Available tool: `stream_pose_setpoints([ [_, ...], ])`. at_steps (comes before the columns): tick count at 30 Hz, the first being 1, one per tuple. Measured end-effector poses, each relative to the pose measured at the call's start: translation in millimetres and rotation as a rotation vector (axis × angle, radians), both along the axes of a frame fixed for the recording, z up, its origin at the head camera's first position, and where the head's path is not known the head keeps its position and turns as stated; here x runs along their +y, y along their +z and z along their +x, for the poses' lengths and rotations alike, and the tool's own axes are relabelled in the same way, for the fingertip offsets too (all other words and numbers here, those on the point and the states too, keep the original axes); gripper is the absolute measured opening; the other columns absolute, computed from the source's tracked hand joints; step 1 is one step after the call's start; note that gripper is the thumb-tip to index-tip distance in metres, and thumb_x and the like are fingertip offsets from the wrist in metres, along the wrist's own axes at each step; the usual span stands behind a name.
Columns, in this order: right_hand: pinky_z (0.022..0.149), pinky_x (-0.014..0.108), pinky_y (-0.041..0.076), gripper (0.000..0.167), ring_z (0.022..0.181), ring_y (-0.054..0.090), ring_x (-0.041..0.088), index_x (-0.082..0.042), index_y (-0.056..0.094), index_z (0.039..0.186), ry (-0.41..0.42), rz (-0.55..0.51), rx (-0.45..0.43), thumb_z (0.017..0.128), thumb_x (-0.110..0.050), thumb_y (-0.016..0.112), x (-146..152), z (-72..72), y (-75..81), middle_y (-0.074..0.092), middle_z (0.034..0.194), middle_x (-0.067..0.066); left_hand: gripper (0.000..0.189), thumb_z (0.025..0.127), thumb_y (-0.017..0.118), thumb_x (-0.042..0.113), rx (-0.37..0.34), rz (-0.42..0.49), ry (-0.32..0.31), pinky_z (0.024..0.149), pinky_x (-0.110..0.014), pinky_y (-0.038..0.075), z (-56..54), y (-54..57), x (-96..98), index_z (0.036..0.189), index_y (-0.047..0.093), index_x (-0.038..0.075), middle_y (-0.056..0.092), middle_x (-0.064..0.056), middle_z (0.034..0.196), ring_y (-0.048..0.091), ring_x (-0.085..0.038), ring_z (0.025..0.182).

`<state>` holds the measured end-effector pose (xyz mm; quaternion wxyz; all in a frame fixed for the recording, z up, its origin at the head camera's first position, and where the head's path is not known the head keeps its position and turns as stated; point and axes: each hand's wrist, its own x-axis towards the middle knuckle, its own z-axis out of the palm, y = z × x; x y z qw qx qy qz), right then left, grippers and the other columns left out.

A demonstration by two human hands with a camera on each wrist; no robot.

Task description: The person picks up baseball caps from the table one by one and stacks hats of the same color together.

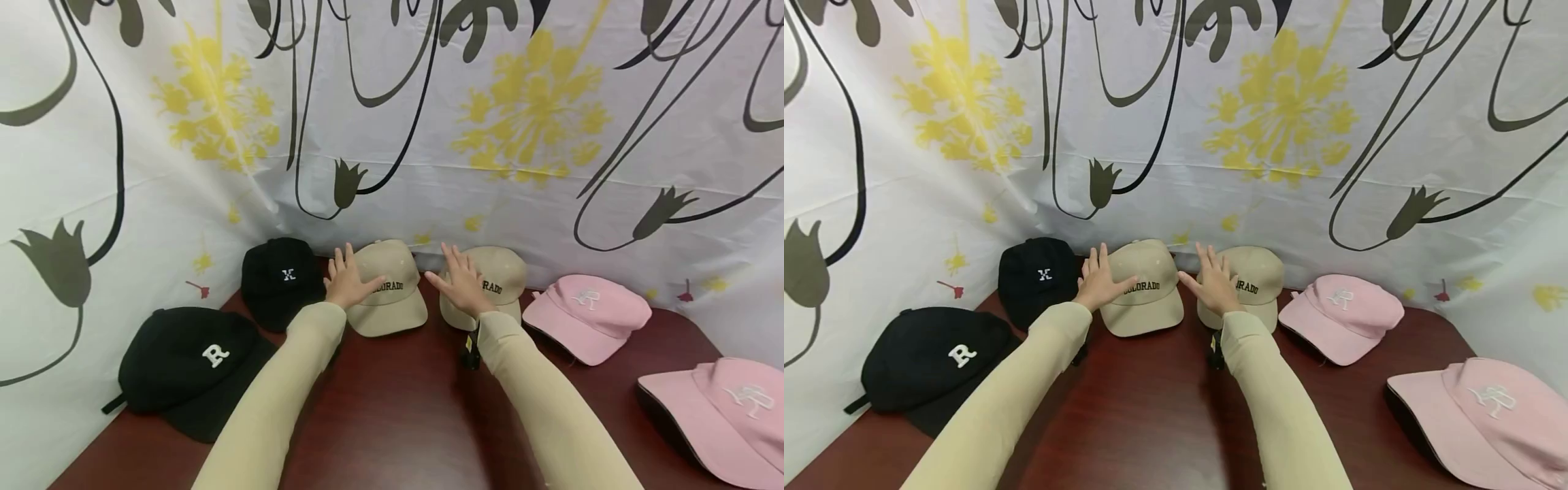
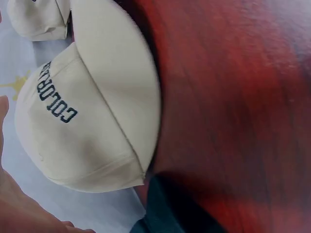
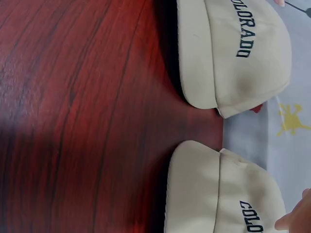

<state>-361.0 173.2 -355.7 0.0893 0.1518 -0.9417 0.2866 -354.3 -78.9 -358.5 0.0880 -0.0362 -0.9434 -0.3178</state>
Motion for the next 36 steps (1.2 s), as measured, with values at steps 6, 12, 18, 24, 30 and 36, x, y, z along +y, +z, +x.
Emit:
stream_pose_setpoints([
  [6, 0.094, 0.071, 0.005, 0.078, 0.134, -0.006, 0.044, -0.024, 0.004, 0.149, 0.027, 0.010, -0.005, 0.090, -0.057, 0.042, -10, -2.5, -6.9, 0.003, 0.152, 0.013, 0.106, 0.080, 0.062, 0.052, -0.004, 0.084, 0.006, 0.101, -0.060, 0.017, 1.1, -11.1, -5.9, 0.147, -0.008, 0.008, -0.007, -0.022, 0.150, -0.002, -0.043, 0.134],
  [12, 0.100, 0.064, 0.007, 0.076, 0.132, 0.001, 0.049, -0.014, 0.010, 0.149, 0.065, 0.011, 0.035, 0.092, -0.050, 0.045, -20, -12.0, -20.6, 0.008, 0.150, 0.019, 0.109, 0.079, 0.063, 0.054, -0.041, 0.140, 0.013, 0.103, -0.055, 0.019, -2.7, -24.3, -10.2, 0.146, -0.010, 0.009, -0.009, -0.022, 0.149, -0.004, -0.044, 0.134],
  [18, 0.105, 0.056, 0.003, 0.075, 0.134, 0.005, 0.043, -0.011, 0.010, 0.148, 0.115, -0.010, 0.037, 0.093, -0.044, 0.047, -32, -20.2, -34.1, 0.010, 0.149, 0.023, 0.107, 0.080, 0.063, 0.052, -0.069, 0.196, 0.033, 0.103, -0.055, 0.019, -4.5, -34.9, -12.5, 0.146, -0.009, 0.009, -0.008, -0.023, 0.149, -0.001, -0.046, 0.133],
  [24, 0.103, 0.059, 0.009, 0.075, 0.133, 0.012, 0.043, -0.004, 0.012, 0.147, 0.132, -0.034, 0.038, 0.093, -0.037, 0.052, -41, -22.8, -42.7, 0.014, 0.146, 0.029, 0.105, 0.081, 0.063, 0.049, -0.080, 0.221, 0.048, 0.102, -0.055, 0.019, -4.2, -41.7, -9.9, 0.147, -0.007, 0.009, -0.006, -0.023, 0.149, 0.002, -0.047, 0.132],
  [30, 0.102, 0.058, 0.016, 0.079, 0.133, 0.011, 0.043, -0.005, 0.007, 0.147, 0.113, -0.066, -0.051, 0.092, -0.040, 0.052, -46, -23.7, -50.9, 0.011, 0.146, 0.030, 0.104, 0.081, 0.063, 0.048, -0.094, 0.238, 0.042, 0.102, -0.055, 0.019, -6.2, -45.4, -5.8, 0.146, -0.008, 0.009, -0.006, -0.024, 0.149, 0.003, -0.047, 0.132],
  [36, 0.102, 0.058, 0.017, 0.082, 0.132, 0.011, 0.045, -0.006, 0.003, 0.148, 0.096, -0.062, -0.096, 0.092, -0.043, 0.050, -51, -28.1, -55.3, 0.010, 0.145, 0.032, 0.106, 0.081, 0.064, 0.047, -0.120, 0.272, 0.050, 0.102, -0.055, 0.020, -9.8, -48.5, -4.3, 0.146, -0.010, 0.009, -0.006, -0.026, 0.148, 0.001, -0.046, 0.133],
])
